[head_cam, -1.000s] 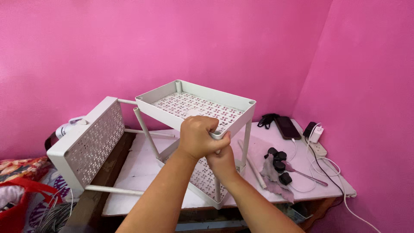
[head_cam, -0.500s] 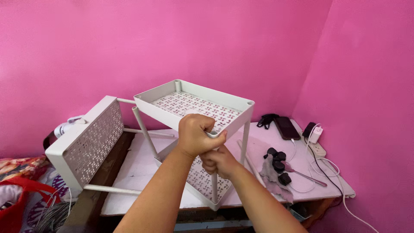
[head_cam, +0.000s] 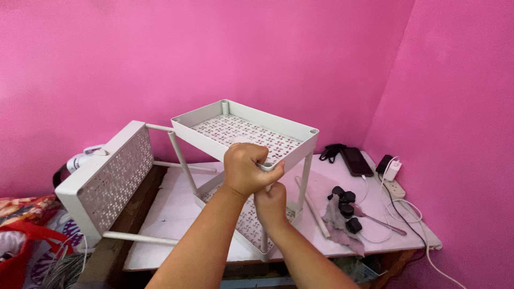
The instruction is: The person assembles a white plastic three-tier shelf by inserting vertical poles into perforated trays and connecting the components. The person then disassembles the structure by removing the poles and separating the trays.
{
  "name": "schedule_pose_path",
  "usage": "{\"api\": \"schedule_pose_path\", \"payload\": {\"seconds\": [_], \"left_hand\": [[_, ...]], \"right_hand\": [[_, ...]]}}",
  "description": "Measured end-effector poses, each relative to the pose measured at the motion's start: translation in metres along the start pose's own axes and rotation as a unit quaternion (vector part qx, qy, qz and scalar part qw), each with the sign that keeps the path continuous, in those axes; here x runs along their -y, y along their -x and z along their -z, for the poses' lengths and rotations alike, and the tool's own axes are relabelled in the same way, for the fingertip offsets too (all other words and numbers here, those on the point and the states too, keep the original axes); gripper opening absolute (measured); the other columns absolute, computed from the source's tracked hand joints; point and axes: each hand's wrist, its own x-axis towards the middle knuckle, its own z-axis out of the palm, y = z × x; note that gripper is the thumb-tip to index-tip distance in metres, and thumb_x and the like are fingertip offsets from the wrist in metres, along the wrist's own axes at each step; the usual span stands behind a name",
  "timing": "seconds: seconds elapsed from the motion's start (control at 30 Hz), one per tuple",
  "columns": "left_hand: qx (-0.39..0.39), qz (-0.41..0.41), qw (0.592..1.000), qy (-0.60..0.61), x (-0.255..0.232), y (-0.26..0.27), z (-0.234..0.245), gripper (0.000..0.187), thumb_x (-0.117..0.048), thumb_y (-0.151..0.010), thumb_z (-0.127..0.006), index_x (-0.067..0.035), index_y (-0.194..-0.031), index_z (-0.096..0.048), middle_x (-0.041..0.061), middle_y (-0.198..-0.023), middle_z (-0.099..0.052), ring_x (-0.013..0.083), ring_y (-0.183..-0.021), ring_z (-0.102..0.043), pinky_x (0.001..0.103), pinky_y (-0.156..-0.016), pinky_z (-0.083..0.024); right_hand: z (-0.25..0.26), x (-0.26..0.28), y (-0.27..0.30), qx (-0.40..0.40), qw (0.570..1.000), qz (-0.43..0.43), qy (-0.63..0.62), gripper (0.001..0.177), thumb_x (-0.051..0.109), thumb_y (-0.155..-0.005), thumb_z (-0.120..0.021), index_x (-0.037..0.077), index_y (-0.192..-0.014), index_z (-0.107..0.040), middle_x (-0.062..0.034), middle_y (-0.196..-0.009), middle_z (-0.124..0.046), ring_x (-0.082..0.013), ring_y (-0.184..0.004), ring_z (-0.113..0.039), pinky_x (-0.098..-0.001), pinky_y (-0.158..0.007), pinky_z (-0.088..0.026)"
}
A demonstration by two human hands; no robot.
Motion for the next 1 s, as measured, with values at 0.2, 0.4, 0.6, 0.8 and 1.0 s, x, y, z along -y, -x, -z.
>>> {"api": "schedule_pose_path", "payload": {"seconds": [0.2,0.4,0.6,0.8,1.0], "left_hand": [[-0.011,0.013,1.0,-0.02,0.011,-0.005,0.004,0.05,-0.034,-0.064,-0.083,-0.01,-0.05,-0.041,0.007,-0.048,-0.037,0.025,-0.043,-0.039,0.036,-0.044,-0.031],[0.052,0.114,0.992,0.024,0.045,-0.023,0.026,0.048,-0.035,-0.065,-0.082,-0.011,-0.044,-0.046,0.005,-0.041,-0.042,0.0242,-0.038,-0.04,0.036,-0.039,-0.031],[0.056,0.013,0.998,0.021,0.027,-0.006,0.01,0.057,-0.03,-0.065,-0.083,-0.004,-0.054,-0.033,0.012,-0.05,-0.029,0.0275,-0.046,-0.03,0.041,-0.047,-0.024],[0.078,0.018,0.995,0.054,0.036,-0.005,0.011,0.056,-0.029,-0.061,-0.086,-0.01,-0.052,-0.034,0.006,-0.05,-0.036,0.0243,-0.056,-0.04,0.04,-0.063,-0.033],[0.085,0.032,0.992,0.087,0.056,0.007,0.021,0.054,-0.029,-0.061,-0.087,-0.011,-0.057,-0.035,0.003,-0.062,-0.048,0.0239,-0.076,-0.052,0.043,-0.086,-0.037]], "right_hand": [[0.005,-0.001,-0.012,0.107,0.981,-0.089,-0.135,0.01,0.009,-0.093,-0.06,0.008,-0.083,-0.061,-0.0015,-0.063,-0.054,-0.0092,-0.049,-0.045,-0.0296,-0.044,-0.034],[0.035,-0.008,0.004,0.392,0.87,-0.138,-0.264,0.028,0.003,-0.096,-0.06,0.01,-0.072,-0.049,0.0003,-0.059,-0.042,-0.0122,-0.048,-0.038,-0.0314,-0.045,-0.029],[0.024,-0.005,-0.005,0.305,0.894,-0.186,-0.271,0.025,0.013,-0.096,-0.063,0.014,-0.077,-0.048,0.0039,-0.058,-0.036,-0.0081,-0.048,-0.034,-0.0263,-0.047,-0.029],[0.041,-0.005,-0.009,0.146,0.981,0.102,-0.072,0.025,0.022,-0.101,-0.043,0.006,-0.097,-0.061,-0.0048,-0.095,-0.061,-0.0156,-0.096,-0.058,-0.026,-0.09,-0.045],[0.081,-0.046,-0.04,-0.195,0.978,-0.003,-0.068,0.042,0.032,-0.099,-0.061,0.01,-0.127,-0.04,0.0034,-0.117,-0.046,-0.0153,-0.11,-0.055,-0.0367,-0.087,-0.058]]}}
